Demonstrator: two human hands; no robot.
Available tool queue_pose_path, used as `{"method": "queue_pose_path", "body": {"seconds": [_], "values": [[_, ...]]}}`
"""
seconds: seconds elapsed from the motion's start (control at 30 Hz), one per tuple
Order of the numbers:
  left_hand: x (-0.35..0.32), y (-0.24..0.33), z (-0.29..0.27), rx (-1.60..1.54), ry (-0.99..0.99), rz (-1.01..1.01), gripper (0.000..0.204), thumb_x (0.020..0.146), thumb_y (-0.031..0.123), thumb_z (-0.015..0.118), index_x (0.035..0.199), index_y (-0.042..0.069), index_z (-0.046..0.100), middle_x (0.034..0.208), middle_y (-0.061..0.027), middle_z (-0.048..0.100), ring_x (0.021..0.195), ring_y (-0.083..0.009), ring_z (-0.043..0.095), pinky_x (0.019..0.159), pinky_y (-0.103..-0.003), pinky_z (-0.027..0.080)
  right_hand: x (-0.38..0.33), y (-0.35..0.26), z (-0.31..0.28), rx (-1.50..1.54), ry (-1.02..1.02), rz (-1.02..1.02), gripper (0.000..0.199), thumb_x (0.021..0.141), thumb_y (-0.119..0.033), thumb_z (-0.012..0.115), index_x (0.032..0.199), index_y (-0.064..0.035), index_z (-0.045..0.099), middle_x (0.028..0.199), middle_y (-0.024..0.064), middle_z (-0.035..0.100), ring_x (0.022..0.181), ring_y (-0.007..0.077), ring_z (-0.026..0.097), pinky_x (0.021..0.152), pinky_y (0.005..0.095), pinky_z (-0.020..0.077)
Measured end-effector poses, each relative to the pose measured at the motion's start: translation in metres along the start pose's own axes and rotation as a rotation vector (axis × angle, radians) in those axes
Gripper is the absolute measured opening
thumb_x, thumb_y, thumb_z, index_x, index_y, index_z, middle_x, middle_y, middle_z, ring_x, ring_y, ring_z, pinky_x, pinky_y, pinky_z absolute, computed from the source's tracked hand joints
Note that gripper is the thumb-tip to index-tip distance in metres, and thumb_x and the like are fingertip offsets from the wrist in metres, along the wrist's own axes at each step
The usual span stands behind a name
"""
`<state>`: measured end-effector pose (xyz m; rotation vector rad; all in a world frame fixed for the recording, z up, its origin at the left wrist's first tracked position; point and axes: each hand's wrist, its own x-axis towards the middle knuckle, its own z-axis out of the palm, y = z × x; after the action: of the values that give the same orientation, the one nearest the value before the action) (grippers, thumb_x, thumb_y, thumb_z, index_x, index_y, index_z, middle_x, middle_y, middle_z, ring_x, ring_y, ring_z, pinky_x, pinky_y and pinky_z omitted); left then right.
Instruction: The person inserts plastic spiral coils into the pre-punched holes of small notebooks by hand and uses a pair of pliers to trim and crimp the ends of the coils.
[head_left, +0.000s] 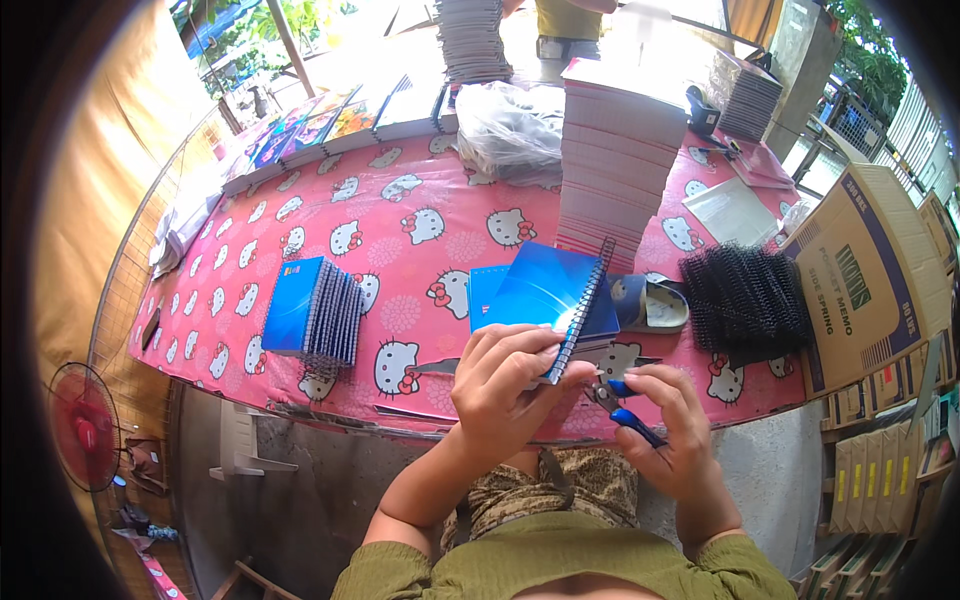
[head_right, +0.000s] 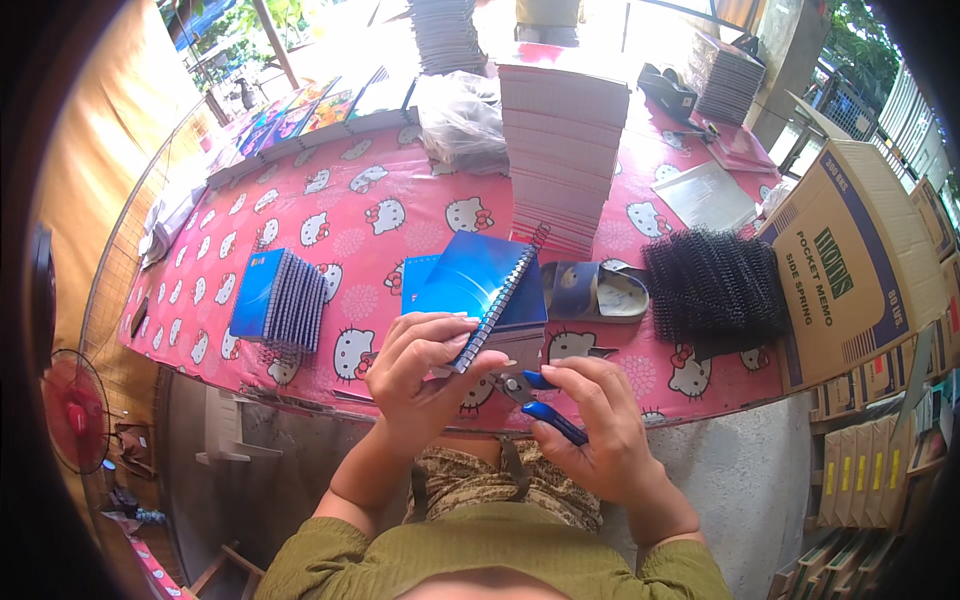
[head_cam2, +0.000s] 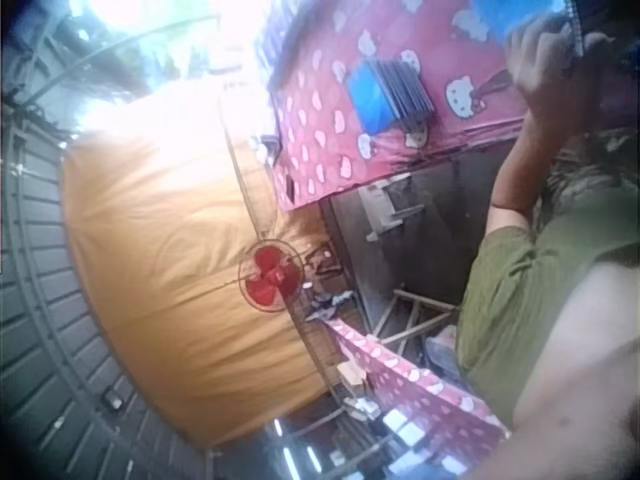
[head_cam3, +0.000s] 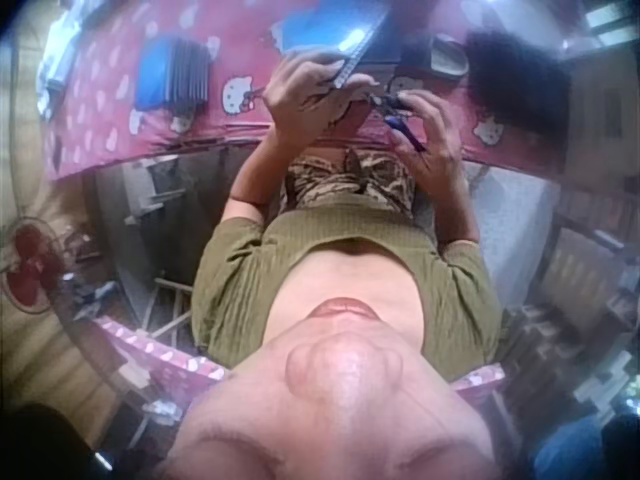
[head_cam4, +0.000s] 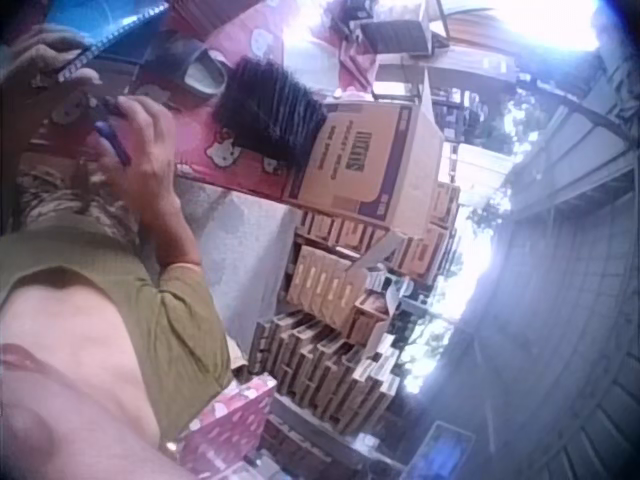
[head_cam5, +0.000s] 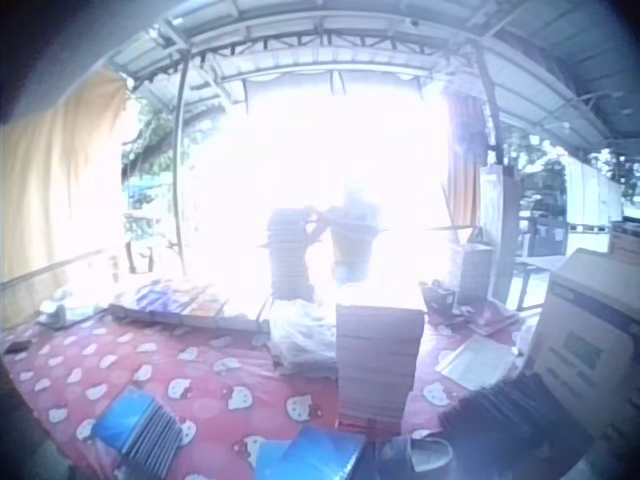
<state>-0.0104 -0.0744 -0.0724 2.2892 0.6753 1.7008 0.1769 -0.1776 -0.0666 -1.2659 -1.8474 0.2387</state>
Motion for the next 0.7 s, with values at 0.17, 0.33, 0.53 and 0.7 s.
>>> {"method": "queue_pose_path", "body": {"seconds": [0.17,0.33,0.53,0.7], "values": [[-0.004,0.000,-0.002,0.026,-0.020,0.052,0.032,0.064,0.004,0.086,0.085,0.003,0.061,0.093,-0.0143,0.071,0.086,-0.0279,0.069,0.073,-0.036,0.054,0.014,-0.011,0.001,-0.143,0.023,-0.028,0.048,0.074,-0.016,0.076,0.116,-0.0006,0.058,0.110,0.0166,0.059,0.097,0.0345,0.057,0.085,0.0438,0.0459],[-0.006,0.000,-0.003,0.018,0.003,0.058,0.031,0.065,0.001,0.083,0.088,0.002,0.063,0.095,-0.0143,0.071,0.086,-0.0275,0.069,0.074,-0.036,0.053,0.014,-0.014,-0.001,-0.100,0.074,-0.008,0.046,0.071,-0.015,0.078,0.112,-0.0013,0.061,0.106,0.0161,0.060,0.094,0.0344,0.058,0.082,0.0428,0.0470],[-0.002,0.001,-0.006,0.004,0.001,0.073,0.031,0.065,-0.005,0.080,0.090,0.002,0.063,0.095,-0.0144,0.071,0.089,-0.0276,0.069,0.076,-0.036,0.053,0.016,0.006,0.004,0.690,-0.190,0.430,0.031,0.085,-0.015,0.070,0.110,0.0025,0.064,0.101,0.0107,0.067,0.086,0.0200,0.063,0.072,0.0327,0.0513],[-0.004,-0.009,-0.020,0.040,0.045,0.109,0.029,0.075,-0.003,0.076,0.089,0.003,0.051,0.102,-0.0184,0.069,0.094,-0.0295,0.069,0.078,-0.035,0.053,0.014,0.016,0.022,1.035,-0.410,0.610,0.028,0.094,-0.016,0.062,0.112,0.0052,0.064,0.101,0.0069,0.068,0.090,0.0097,0.062,0.074,0.0250,0.0515]]}}
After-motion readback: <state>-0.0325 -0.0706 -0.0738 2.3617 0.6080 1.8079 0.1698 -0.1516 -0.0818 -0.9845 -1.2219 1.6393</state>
